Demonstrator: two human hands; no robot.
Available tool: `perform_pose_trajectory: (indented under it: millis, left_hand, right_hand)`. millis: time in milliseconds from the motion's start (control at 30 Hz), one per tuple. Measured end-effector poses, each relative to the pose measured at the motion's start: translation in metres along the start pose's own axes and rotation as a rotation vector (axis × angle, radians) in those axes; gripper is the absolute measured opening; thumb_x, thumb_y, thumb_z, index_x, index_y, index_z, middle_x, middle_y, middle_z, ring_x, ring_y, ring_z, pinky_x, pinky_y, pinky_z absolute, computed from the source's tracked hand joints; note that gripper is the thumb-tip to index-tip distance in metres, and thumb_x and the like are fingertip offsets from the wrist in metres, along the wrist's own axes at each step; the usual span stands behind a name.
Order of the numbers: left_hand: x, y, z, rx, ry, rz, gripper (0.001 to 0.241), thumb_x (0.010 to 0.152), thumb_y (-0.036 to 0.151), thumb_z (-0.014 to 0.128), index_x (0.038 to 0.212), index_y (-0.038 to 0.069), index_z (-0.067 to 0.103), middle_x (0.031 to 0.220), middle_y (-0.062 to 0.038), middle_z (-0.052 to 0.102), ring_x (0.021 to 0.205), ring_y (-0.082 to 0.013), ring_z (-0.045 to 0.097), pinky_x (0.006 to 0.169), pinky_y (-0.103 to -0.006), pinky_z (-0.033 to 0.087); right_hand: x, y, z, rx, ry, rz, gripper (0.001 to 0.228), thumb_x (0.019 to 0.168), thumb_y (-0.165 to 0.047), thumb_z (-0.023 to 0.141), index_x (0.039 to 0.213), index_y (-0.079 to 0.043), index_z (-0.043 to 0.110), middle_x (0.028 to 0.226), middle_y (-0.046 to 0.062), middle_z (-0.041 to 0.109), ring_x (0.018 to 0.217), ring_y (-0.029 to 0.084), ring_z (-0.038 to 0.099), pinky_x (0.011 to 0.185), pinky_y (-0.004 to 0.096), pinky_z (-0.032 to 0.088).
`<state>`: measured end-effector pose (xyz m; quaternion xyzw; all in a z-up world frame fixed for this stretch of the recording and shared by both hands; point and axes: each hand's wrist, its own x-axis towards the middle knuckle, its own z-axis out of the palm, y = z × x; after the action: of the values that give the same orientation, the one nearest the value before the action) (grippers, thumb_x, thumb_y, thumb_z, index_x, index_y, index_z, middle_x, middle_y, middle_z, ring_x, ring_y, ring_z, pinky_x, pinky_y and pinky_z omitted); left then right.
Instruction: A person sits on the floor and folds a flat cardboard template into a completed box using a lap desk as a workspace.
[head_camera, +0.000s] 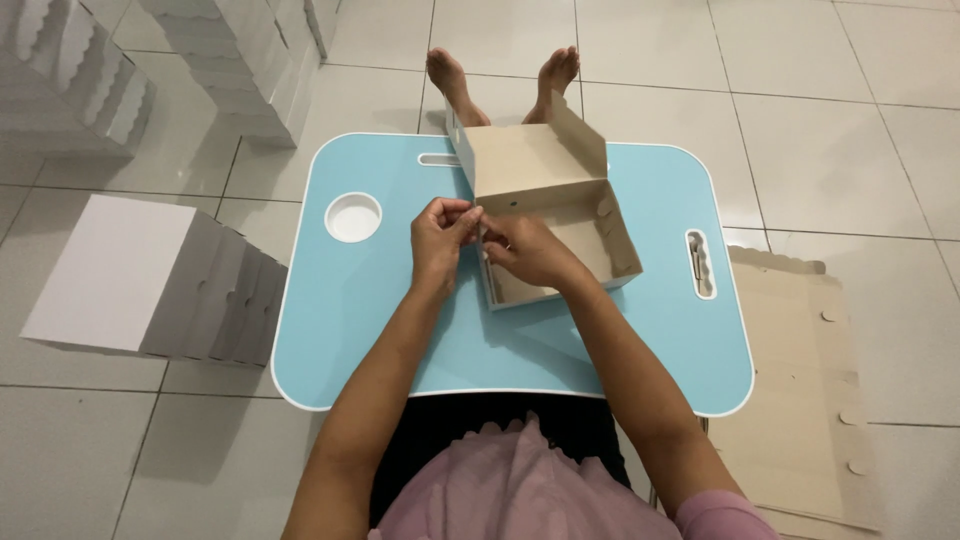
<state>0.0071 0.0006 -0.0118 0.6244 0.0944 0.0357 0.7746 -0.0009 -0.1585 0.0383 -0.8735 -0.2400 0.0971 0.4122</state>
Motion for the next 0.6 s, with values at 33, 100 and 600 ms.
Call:
perform_pose_trajectory:
  millis: [33, 100, 600]
  left_hand:
    - [0.008, -0.007, -0.003, 0.0, 0.0, 0.0, 0.025, 0.086, 0.014, 0.082, 0.105, 0.004, 0.069, 0.082, -0.003, 0.07, 0.073, -0.008, 0.068, 0.065, -0.0188, 0.063]
    - [0.023, -0.022, -0.01, 0.174, 0.056, 0.073, 0.016, 0.093, 0.026, 0.076, 0.089, 0.011, 0.073, 0.071, -0.003, 0.07, 0.062, -0.0078, 0.064, 0.057, -0.0208, 0.057]
    - [0.079, -0.02, -0.016, 0.163, 0.082, -0.128, 0.048, 0.095, 0.052, 0.063, 0.1, 0.005, 0.074, 0.077, -0.011, 0.074, 0.061, -0.0146, 0.069, 0.056, -0.0255, 0.057]
  right_hand:
    - [-0.001, -0.002, 0.0, 0.0, 0.001, 0.0, 0.04, 0.093, -0.004, 0.064, 0.133, 0.0, 0.065, 0.098, 0.02, 0.077, 0.086, 0.034, 0.076, 0.076, 0.045, 0.062]
    - [-0.003, -0.007, -0.001, 0.045, -0.089, -0.062, 0.04, 0.094, -0.001, 0.061, 0.133, 0.003, 0.062, 0.106, 0.024, 0.076, 0.091, 0.039, 0.076, 0.08, 0.052, 0.06]
    - [-0.016, 0.154, -0.077, 0.778, 0.698, 0.423, 0.03, 0.104, -0.024, 0.058, 0.124, -0.003, 0.063, 0.093, 0.021, 0.076, 0.07, 0.021, 0.076, 0.061, 0.028, 0.065]
